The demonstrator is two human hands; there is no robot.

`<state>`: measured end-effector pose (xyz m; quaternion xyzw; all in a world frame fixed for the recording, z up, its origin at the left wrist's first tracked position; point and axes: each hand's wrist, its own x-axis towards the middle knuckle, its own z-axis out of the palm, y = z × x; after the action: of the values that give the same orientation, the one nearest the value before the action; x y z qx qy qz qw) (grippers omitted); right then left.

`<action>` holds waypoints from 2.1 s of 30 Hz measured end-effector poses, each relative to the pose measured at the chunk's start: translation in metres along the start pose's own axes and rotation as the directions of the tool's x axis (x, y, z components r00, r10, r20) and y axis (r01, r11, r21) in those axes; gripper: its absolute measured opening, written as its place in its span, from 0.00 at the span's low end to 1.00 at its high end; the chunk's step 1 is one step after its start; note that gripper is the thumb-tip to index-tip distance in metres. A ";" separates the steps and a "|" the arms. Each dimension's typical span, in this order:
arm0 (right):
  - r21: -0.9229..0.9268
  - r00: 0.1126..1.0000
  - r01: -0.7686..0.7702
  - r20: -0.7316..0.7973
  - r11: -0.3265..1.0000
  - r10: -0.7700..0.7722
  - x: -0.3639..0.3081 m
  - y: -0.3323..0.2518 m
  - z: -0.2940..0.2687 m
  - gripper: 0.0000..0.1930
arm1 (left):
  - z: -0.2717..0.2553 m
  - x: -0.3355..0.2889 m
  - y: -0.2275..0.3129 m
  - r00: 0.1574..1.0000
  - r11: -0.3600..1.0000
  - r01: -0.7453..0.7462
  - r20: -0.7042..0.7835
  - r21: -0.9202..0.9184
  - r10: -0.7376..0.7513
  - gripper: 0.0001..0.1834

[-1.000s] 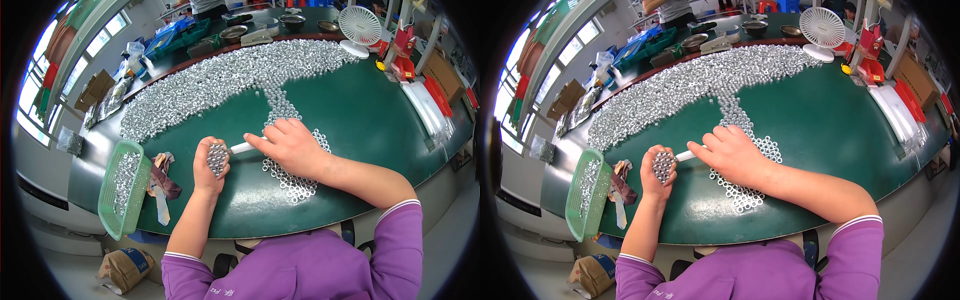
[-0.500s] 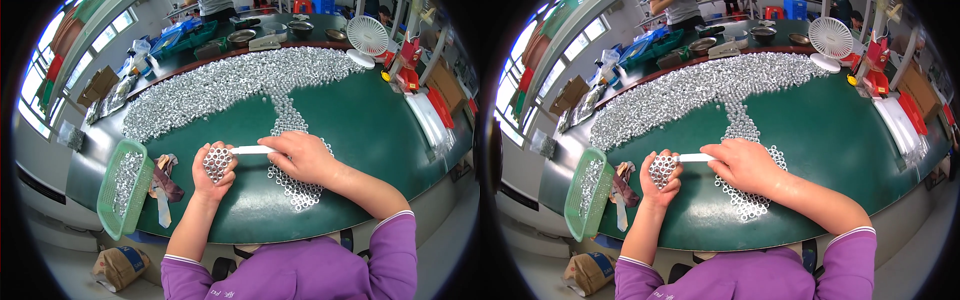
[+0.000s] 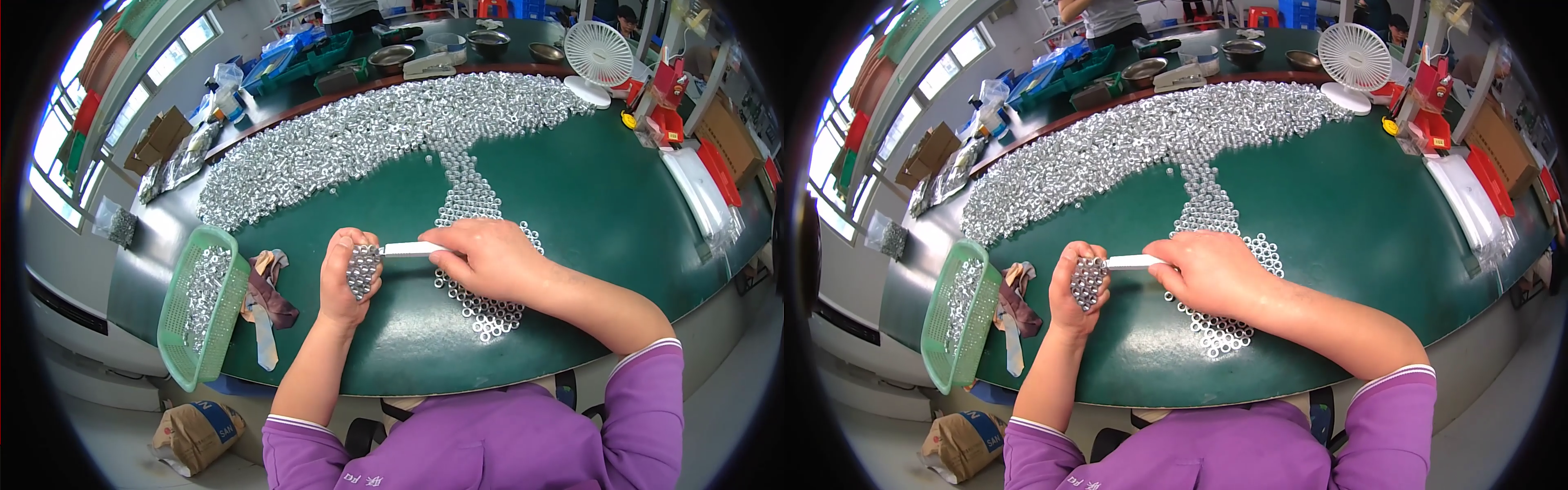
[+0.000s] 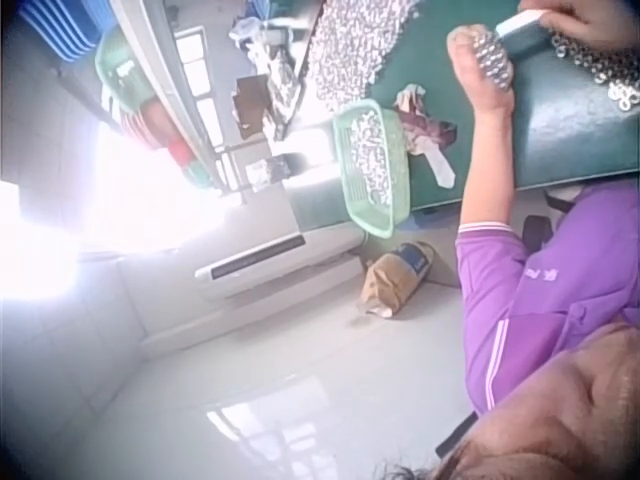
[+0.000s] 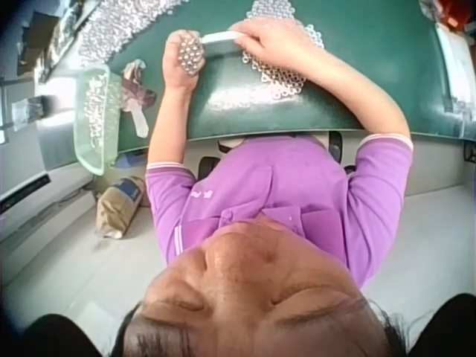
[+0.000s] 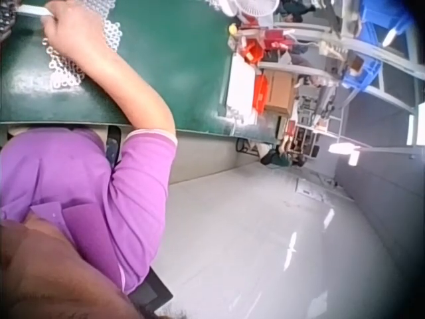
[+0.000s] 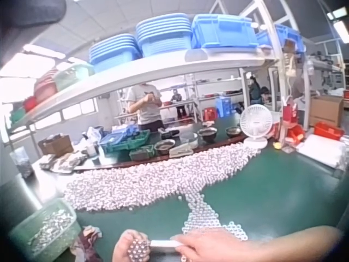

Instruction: The person sorts and inspects small metal rings and washers on a workbench using a utility knife.

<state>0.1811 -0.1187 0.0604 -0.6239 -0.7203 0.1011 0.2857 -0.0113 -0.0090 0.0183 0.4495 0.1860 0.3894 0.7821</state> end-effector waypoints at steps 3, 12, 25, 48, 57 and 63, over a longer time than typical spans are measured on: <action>-0.307 0.945 0.226 -0.162 0.924 -0.285 0.010 0.008 -0.010 0.10 | 0.001 0.001 0.001 0.998 0.997 0.067 -0.020 -0.025 -0.067 0.13; -0.626 0.545 0.618 -0.094 0.475 -0.833 0.038 0.009 -0.031 0.08 | -0.007 0.006 0.002 0.968 0.939 0.245 0.016 -0.242 -0.249 0.14; 0.146 0.967 0.140 0.191 0.979 -0.166 0.013 -0.016 0.020 0.30 | -0.004 0.005 -0.004 0.979 0.874 0.202 0.066 -0.442 -0.193 0.16; 0.207 0.983 0.148 0.075 0.967 -0.166 -0.012 0.007 0.003 0.07 | -0.006 0.003 0.005 0.954 0.829 0.287 0.216 -0.480 -0.206 0.17; 0.639 0.860 -0.153 -0.290 0.754 0.420 -0.076 0.089 -0.020 0.05 | -0.017 0.007 0.004 0.961 0.816 0.273 0.178 -0.510 -0.211 0.16; 0.665 0.882 -0.175 -0.222 0.726 0.416 -0.080 0.081 -0.018 0.09 | -0.040 0.005 0.051 0.996 0.926 -0.079 -0.077 -0.368 0.055 0.15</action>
<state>0.2634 -0.1831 0.0111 -0.6085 -0.4698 0.2651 0.5820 -0.0561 0.0322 0.0406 0.2869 0.1192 0.4584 0.8327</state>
